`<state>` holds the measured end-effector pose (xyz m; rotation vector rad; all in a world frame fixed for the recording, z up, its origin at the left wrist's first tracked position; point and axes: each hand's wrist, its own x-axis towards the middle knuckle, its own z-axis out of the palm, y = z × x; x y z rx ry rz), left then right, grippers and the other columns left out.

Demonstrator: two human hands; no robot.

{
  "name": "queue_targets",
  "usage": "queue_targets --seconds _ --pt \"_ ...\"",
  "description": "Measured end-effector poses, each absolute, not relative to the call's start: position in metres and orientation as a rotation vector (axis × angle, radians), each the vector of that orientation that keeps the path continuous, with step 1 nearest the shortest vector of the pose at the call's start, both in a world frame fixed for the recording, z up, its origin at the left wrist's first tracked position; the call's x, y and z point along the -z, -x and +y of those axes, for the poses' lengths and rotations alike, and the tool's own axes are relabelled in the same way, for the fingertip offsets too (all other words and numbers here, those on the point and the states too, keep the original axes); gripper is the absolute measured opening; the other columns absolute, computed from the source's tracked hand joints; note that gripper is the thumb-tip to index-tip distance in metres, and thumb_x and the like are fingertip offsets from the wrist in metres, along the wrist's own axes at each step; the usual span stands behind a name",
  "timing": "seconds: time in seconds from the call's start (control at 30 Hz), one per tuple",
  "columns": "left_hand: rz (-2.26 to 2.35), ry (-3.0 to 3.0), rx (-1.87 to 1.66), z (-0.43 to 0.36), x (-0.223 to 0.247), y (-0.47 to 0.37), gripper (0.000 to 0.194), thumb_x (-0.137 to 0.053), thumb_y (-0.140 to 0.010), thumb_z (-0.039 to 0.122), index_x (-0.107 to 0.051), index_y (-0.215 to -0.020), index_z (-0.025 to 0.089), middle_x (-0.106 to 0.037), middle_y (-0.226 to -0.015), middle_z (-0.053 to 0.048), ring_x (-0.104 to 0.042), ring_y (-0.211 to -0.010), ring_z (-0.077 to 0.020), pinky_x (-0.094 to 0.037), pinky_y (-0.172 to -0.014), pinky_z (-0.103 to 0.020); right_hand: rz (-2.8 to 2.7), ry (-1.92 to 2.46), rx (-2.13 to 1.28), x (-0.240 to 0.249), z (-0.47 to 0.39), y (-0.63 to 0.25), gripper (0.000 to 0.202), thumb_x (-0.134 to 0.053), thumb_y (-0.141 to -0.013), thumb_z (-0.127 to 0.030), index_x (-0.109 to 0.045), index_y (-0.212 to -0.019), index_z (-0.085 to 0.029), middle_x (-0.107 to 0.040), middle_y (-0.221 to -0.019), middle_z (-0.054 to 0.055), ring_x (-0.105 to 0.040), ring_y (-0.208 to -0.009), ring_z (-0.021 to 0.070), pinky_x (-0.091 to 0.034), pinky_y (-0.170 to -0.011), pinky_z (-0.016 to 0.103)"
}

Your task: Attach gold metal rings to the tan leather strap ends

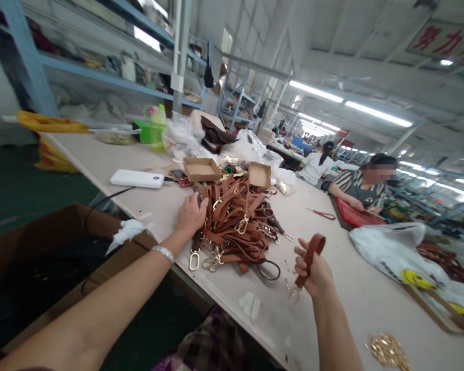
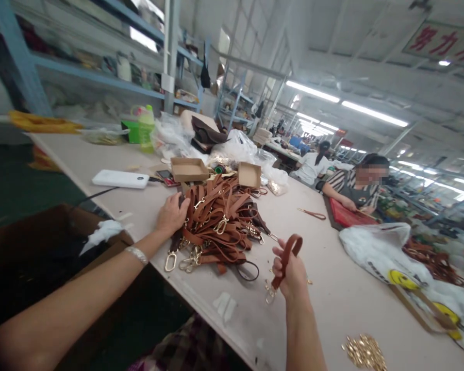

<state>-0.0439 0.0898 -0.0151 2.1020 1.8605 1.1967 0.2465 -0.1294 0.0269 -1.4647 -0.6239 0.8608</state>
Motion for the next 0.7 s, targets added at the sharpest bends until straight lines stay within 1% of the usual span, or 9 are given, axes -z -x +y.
queue_targets --seconds 0.07,0.17,0.23,0.3,0.33,0.5,0.57,0.63,0.7 --pt "1.832 -2.112 -1.181 0.091 0.006 0.046 0.056 -0.028 -0.097 0.043 -0.048 -0.132 0.004 -0.056 -0.128 -0.022 -0.051 -0.122 -0.0310 -0.040 -0.103 -0.042 -0.728 1.625 -0.875 -0.014 -0.143 -0.242 0.034 -0.064 -0.072 -0.037 -0.060 -0.102 -0.020 -0.059 -0.070 -0.002 -0.032 -0.038 0.0047 -0.019 -0.034 0.019" --pt "1.770 -2.151 -1.178 0.086 -0.008 0.050 0.056 -0.028 -0.097 0.044 -0.050 -0.131 0.006 -0.056 -0.130 -0.020 -0.048 -0.125 -0.0304 -0.037 -0.106 -0.043 -0.962 1.825 -0.843 0.001 -0.144 -0.227 0.027 -0.072 -0.060 -0.023 -0.069 -0.086 -0.018 -0.062 -0.063 -0.001 -0.044 -0.046 0.0095 -0.029 -0.044 0.023" --pt "1.723 -2.178 -1.165 0.079 -0.012 0.054 0.056 -0.028 -0.096 0.046 -0.052 -0.130 0.008 -0.056 -0.131 -0.019 -0.049 -0.125 -0.0293 -0.036 -0.107 -0.042 -1.126 1.922 -0.771 0.006 -0.139 -0.220 0.017 -0.068 -0.058 -0.016 -0.071 -0.074 -0.019 -0.063 -0.062 0.000 -0.053 -0.057 0.0142 -0.035 -0.054 0.026" --pt "1.682 -2.194 -1.121 0.074 -0.010 0.058 0.056 -0.029 -0.096 0.048 -0.054 -0.128 0.010 -0.058 -0.128 -0.017 -0.051 -0.123 -0.0276 -0.037 -0.106 -0.040 -1.255 2.010 -0.685 0.004 -0.138 -0.220 0.008 -0.063 -0.060 -0.016 -0.069 -0.063 -0.019 -0.063 -0.059 0.002 -0.055 -0.063 0.0178 -0.035 -0.060 0.029" --pt "1.667 -2.197 -1.093 0.072 -0.007 0.061 0.055 -0.029 -0.096 0.049 -0.056 -0.127 0.011 -0.060 -0.127 -0.016 -0.052 -0.122 -0.0265 -0.039 -0.105 -0.038 -1.301 2.046 -0.642 0.001 -0.138 -0.224 0.010 -0.060 -0.063 -0.017 -0.069 -0.062 -0.020 -0.063 -0.059 0.003 -0.055 -0.064 0.0189 -0.035 -0.061 0.030" --pt "1.648 -2.154 -1.009 0.073 0.006 0.076 0.053 -0.025 -0.097 0.046 -0.059 -0.122 0.015 -0.063 -0.124 -0.010 -0.056 -0.117 -0.0213 -0.043 -0.101 -0.032 -1.396 2.146 -0.450 -0.036 -0.151 -0.270 0.032 -0.052 -0.069 -0.025 -0.073 -0.093 -0.022 -0.070 -0.076 0.003 -0.058 -0.073 0.0213 -0.038 -0.065 0.030" --pt "1.641 -2.135 -0.997 0.074 0.007 0.080 0.050 -0.028 -0.096 0.046 -0.059 -0.119 0.015 -0.064 -0.121 -0.010 -0.058 -0.114 -0.0210 -0.044 -0.099 -0.031 -1.371 2.167 -0.395 -0.056 -0.155 -0.289 0.035 -0.054 -0.067 -0.029 -0.073 -0.095 -0.023 -0.070 -0.075 0.002 -0.059 -0.073 0.0208 -0.040 -0.064 0.029" --pt "1.636 -2.125 -0.988 0.072 0.008 0.082 0.046 -0.039 -0.092 0.047 -0.059 -0.117 0.014 -0.064 -0.118 -0.012 -0.060 -0.108 -0.0228 -0.047 -0.095 -0.033 -1.273 2.183 -0.397 -0.077 -0.158 -0.303 0.038 -0.056 -0.063 -0.031 -0.073 -0.096 -0.022 -0.068 -0.071 0.002 -0.057 -0.064 0.0185 -0.038 -0.056 0.028" --pt "1.626 -2.143 -0.980 0.068 0.008 0.083 0.045 -0.053 -0.084 0.046 -0.059 -0.113 0.013 -0.063 -0.115 -0.014 -0.060 -0.105 -0.0252 -0.048 -0.093 -0.035 -1.109 2.179 -0.468 -0.095 -0.161 -0.313 0.045 -0.058 -0.060 -0.033 -0.071 -0.101 -0.020 -0.065 -0.066 0.002 -0.048 -0.049 0.0141 -0.031 -0.047 0.026"
